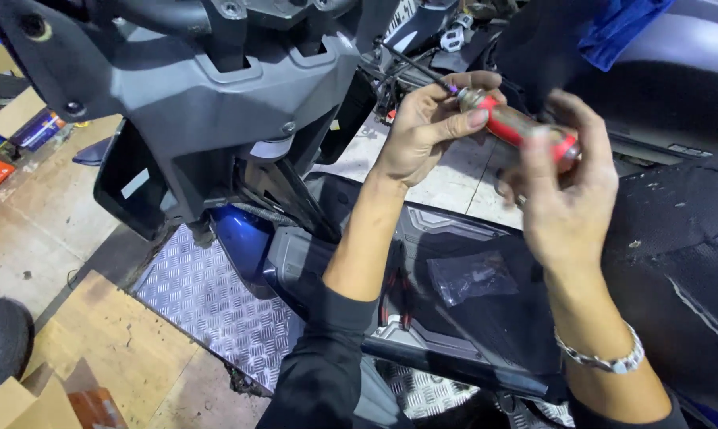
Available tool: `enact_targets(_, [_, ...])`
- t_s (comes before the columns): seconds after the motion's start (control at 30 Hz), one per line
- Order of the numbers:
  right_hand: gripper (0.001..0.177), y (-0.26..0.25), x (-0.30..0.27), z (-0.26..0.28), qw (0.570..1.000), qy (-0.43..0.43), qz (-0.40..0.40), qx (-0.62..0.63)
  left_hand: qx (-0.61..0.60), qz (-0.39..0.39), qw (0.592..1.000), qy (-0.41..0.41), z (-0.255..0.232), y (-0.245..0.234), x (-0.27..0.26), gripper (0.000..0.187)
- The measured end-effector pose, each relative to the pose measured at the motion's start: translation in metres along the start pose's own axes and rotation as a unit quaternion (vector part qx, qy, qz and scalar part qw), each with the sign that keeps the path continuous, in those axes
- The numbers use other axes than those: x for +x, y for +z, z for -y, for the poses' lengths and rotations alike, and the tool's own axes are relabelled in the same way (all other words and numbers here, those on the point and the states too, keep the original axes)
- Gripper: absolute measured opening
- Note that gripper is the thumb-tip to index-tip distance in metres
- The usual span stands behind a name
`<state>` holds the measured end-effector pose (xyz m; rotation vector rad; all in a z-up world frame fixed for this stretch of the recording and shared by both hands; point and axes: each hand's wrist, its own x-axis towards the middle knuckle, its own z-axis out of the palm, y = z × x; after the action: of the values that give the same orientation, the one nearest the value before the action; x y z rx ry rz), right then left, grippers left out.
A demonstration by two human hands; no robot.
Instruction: The person uses a screwdriver to remove screws from the front fairing and handlebar area of a blue motorcycle. They then detach the front fairing, disconnect the wiring harness, and place the fairing on the floor. Finally, they remove additional screws from the lower front fender area.
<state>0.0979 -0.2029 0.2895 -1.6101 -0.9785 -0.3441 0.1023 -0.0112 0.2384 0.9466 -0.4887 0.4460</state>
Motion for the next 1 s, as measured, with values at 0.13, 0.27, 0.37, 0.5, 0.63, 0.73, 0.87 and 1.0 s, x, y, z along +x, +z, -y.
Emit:
enact_targets(0.13, [0.026, -0.008, -0.001, -0.001, 0.995, 0.087, 0.008, 0.051, -0.106, 0.091, 0.990, -0.014, -0.001, -0.004, -0.004, 0.048])
enact_targets(0.27, [0.033, -0.003, -0.003, -0.013, 0.998, -0.034, 0.019, -0.056, 0.085, -0.054, 0.988, -0.117, 0.003, 0.013, 0.000, 0.038])
enact_targets(0.37, [0.022, -0.004, -0.002, -0.014, 0.994, -0.084, 0.025, -0.068, 0.073, -0.018, 0.996, -0.041, -0.003, 0.022, 0.000, 0.024])
enact_targets(0.5, [0.046, -0.002, -0.002, -0.007, 0.997, 0.070, 0.014, -0.036, -0.087, 0.041, 0.995, -0.008, 0.014, -0.003, -0.001, 0.028])
enact_targets(0.63, [0.021, 0.002, -0.005, -0.020, 0.998, 0.032, -0.008, -0.046, -0.087, 0.078, 0.992, -0.039, 0.002, 0.001, -0.004, 0.045])
enact_targets(0.73, [0.009, 0.003, -0.004, -0.019, 0.991, -0.101, -0.017, -0.083, 0.017, 0.026, 0.997, -0.074, -0.001, 0.011, -0.002, 0.034])
enact_targets(0.87, [0.018, 0.003, -0.007, -0.013, 0.991, -0.120, -0.020, -0.057, 0.051, -0.049, 0.996, -0.050, 0.008, 0.009, 0.002, 0.022])
enact_targets(1.0, [0.033, 0.002, -0.007, -0.009, 0.999, 0.011, -0.025, -0.031, -0.058, 0.044, 0.997, -0.024, 0.005, -0.004, -0.006, 0.046])
